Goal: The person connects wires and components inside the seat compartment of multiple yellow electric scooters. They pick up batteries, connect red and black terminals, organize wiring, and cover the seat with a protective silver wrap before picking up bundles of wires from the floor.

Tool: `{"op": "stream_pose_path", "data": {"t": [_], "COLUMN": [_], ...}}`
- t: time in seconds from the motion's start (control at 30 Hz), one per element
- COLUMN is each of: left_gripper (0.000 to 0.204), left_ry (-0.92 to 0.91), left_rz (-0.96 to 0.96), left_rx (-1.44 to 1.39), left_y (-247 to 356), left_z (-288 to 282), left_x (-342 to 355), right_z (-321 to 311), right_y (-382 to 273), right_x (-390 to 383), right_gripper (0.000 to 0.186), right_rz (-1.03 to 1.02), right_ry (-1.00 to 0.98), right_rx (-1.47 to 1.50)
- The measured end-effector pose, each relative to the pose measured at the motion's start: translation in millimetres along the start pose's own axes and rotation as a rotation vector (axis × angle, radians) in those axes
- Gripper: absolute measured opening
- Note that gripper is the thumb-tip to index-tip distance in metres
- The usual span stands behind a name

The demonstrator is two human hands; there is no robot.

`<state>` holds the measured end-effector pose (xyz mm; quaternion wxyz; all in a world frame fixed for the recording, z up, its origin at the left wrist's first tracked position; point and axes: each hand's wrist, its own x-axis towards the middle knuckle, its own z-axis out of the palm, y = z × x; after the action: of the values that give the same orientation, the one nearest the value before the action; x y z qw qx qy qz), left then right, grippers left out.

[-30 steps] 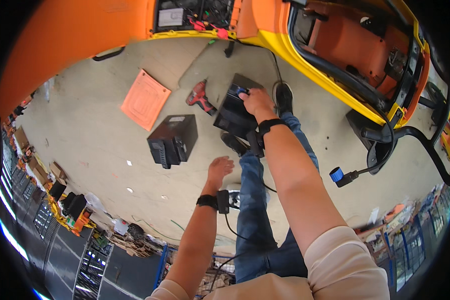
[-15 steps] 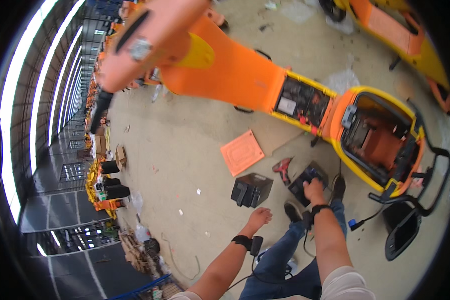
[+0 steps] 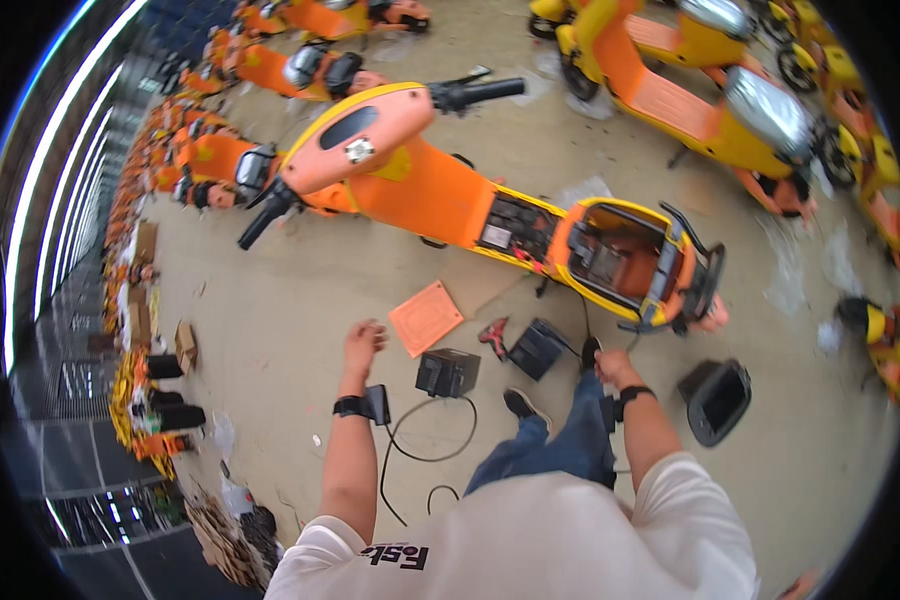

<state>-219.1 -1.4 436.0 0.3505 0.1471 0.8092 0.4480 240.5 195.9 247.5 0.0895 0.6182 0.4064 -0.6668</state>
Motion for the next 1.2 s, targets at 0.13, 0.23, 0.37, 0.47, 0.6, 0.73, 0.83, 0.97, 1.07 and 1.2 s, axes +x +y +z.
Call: {"op": "stream_pose_path", "data": {"t": [0.13,0.23,0.37,0.47,0.6,0.73,0.83,0.97,1.07,1.2], "left_gripper": [0.028,0.029,0.029,0.029,0.027,0.028,0.029,0.032,0.036,0.043], "left_ry": [0.024,0.068,0.110,0.116,0.151,0.086,0.113,0.062,0.016,0.079], "left_rz": [-0.046,-0.075,-0.137,-0.150,-0.140,-0.241,-0.351,-0.509,-0.620,-0.740], "left_rx": [-0.106,-0.120,-0.093,-0.090,-0.103,-0.162,-0.161,-0.229,-0.255,-0.411], "left_y": [21,33,27,30,46,31,-3,-44,-80,-136], "left_z": [-8,0,9,20,27,56,38,52,61,48], "left_x": [-16,-27,-35,-34,-43,-47,-75,-97,-101,-99], "right_z": [-52,-66,-77,-90,-81,-110,-63,-79,-87,-52], "right_y": [-9,-31,-53,-66,-86,-49,-88,-113,-98,-136], "right_x": [-22,-37,-33,-9,11,76,47,29,51,17], "right_gripper": [0.020,0.018,0.024,0.023,0.015,0.013,0.015,0.017,0.021,0.034], "right_rz": [-0.165,-0.018,-0.092,-0.156,-0.184,-0.527,-0.311,-0.363,-0.310,-0.513], "right_ry": [-0.042,0.080,0.198,0.121,-0.018,-0.024,-0.039,-0.111,-0.061,0.373], "right_rx": [-0.227,0.076,-0.016,-0.094,-0.209,-0.784,-0.657,-1.031,-1.118,-0.749]}}
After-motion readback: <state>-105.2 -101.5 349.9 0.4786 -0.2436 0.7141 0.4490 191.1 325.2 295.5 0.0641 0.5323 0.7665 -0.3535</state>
